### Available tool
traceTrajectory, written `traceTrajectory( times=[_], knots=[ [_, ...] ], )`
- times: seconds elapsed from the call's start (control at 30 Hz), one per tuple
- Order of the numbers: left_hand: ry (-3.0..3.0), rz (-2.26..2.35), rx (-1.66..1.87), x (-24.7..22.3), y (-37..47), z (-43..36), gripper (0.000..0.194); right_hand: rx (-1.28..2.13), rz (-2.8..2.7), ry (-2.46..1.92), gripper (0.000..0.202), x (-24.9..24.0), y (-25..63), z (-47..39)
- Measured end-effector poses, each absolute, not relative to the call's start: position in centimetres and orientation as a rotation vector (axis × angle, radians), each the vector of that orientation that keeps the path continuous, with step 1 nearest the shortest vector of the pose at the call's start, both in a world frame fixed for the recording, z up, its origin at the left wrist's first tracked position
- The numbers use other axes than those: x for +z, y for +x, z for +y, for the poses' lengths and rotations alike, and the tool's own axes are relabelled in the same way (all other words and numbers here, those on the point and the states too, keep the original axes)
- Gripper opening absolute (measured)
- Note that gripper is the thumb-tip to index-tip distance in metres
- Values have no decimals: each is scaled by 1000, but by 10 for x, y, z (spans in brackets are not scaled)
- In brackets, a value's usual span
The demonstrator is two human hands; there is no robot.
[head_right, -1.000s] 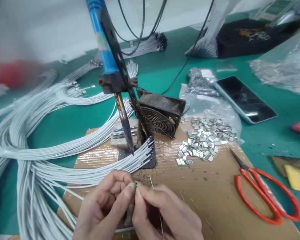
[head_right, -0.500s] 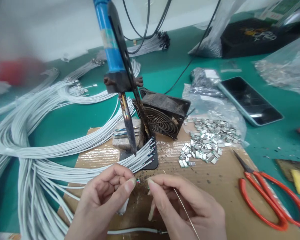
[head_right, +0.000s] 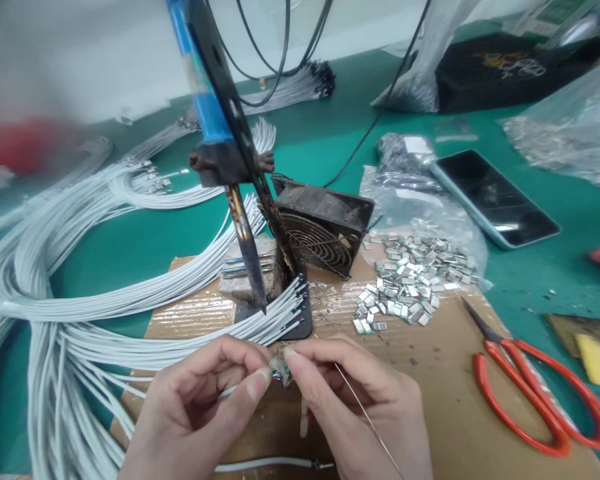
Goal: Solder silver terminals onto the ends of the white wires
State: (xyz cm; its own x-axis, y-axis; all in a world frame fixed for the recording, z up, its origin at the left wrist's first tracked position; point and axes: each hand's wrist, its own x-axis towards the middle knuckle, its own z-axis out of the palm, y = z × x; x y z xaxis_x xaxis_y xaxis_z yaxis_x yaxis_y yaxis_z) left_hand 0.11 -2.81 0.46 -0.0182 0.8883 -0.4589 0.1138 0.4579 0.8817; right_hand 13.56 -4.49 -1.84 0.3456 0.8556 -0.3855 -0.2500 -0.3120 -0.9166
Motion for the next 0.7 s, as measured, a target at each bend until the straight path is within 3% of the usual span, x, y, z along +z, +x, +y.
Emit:
traceTrajectory(
  times=[0.4,0.7],
  knots=[
    [844,1471,805,16,8,-20,17,1307,-778,-1400,13,-26,146,-46],
    [837,1444,844,13,9,-21,17,1267,-926,-1439,16,-31,149,-46]
  ],
)
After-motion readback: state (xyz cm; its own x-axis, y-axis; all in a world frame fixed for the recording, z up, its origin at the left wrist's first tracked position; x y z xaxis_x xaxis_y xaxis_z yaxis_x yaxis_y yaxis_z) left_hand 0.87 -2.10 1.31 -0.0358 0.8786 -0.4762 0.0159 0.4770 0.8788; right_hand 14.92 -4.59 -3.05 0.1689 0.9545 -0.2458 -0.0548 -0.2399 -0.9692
